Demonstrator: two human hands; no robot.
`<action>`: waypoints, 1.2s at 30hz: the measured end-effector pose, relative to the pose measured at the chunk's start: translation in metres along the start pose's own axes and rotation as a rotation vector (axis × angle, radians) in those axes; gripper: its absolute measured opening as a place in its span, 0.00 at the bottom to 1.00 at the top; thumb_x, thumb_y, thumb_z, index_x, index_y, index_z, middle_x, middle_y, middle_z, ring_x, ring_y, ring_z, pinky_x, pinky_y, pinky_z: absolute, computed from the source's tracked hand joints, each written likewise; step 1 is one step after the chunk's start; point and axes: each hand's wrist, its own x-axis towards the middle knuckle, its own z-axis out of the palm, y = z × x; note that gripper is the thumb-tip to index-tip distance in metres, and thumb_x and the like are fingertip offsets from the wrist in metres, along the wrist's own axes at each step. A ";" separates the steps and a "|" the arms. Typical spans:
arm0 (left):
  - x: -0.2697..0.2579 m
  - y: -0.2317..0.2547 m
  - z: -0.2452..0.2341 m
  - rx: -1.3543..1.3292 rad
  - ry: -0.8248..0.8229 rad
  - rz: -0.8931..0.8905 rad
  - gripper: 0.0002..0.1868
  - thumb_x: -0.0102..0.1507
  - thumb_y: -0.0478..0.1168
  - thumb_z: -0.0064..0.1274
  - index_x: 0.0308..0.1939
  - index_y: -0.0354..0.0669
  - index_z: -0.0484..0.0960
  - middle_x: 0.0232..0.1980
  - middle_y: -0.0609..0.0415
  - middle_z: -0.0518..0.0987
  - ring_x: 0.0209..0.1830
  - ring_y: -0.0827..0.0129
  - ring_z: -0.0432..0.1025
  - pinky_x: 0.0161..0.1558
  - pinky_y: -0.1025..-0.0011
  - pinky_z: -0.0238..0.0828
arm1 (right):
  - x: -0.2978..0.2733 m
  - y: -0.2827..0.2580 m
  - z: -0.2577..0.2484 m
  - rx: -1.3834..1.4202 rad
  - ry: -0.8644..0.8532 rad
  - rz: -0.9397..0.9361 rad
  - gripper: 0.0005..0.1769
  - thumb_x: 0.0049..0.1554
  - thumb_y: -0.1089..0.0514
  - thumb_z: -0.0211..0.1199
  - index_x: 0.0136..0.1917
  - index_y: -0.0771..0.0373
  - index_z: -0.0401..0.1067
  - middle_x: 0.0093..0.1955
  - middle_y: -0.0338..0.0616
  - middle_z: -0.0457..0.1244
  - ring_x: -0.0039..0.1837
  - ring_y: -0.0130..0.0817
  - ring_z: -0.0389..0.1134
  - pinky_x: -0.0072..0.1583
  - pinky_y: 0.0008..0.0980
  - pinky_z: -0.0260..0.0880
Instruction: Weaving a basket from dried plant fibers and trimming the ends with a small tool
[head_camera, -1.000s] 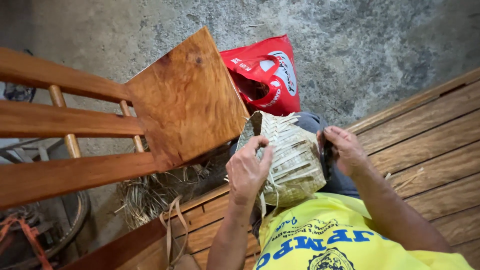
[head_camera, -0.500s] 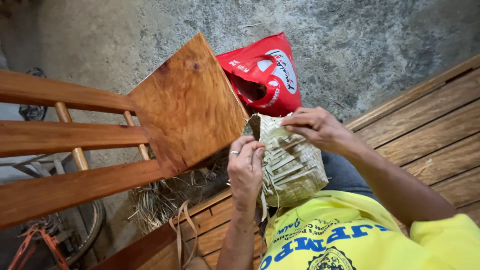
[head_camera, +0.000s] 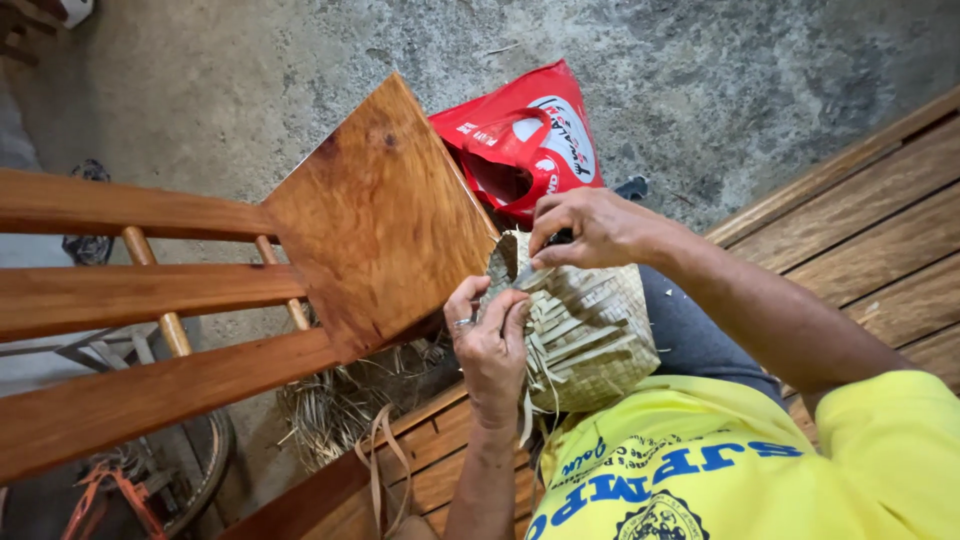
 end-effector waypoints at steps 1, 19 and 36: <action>0.001 0.000 0.001 0.000 -0.005 0.002 0.05 0.65 0.46 0.58 0.40 0.54 0.85 0.57 0.51 0.73 0.57 0.55 0.71 0.59 0.64 0.69 | 0.001 -0.002 0.000 0.003 0.004 0.003 0.06 0.51 0.43 0.72 0.43 0.40 0.80 0.51 0.28 0.70 0.55 0.43 0.74 0.55 0.43 0.74; -0.001 -0.004 0.006 -0.011 -0.018 0.019 0.05 0.65 0.48 0.57 0.39 0.56 0.86 0.61 0.51 0.73 0.64 0.56 0.67 0.66 0.60 0.60 | 0.010 -0.012 0.001 0.047 -0.103 -0.183 0.03 0.50 0.46 0.73 0.38 0.41 0.81 0.41 0.28 0.70 0.45 0.42 0.75 0.52 0.41 0.73; -0.004 -0.003 0.007 -0.024 -0.047 0.002 0.03 0.61 0.44 0.62 0.37 0.55 0.85 0.61 0.54 0.73 0.63 0.58 0.67 0.66 0.64 0.57 | -0.028 -0.019 0.007 -0.129 0.201 -0.487 0.12 0.55 0.41 0.69 0.45 0.47 0.73 0.42 0.38 0.63 0.41 0.44 0.67 0.49 0.40 0.66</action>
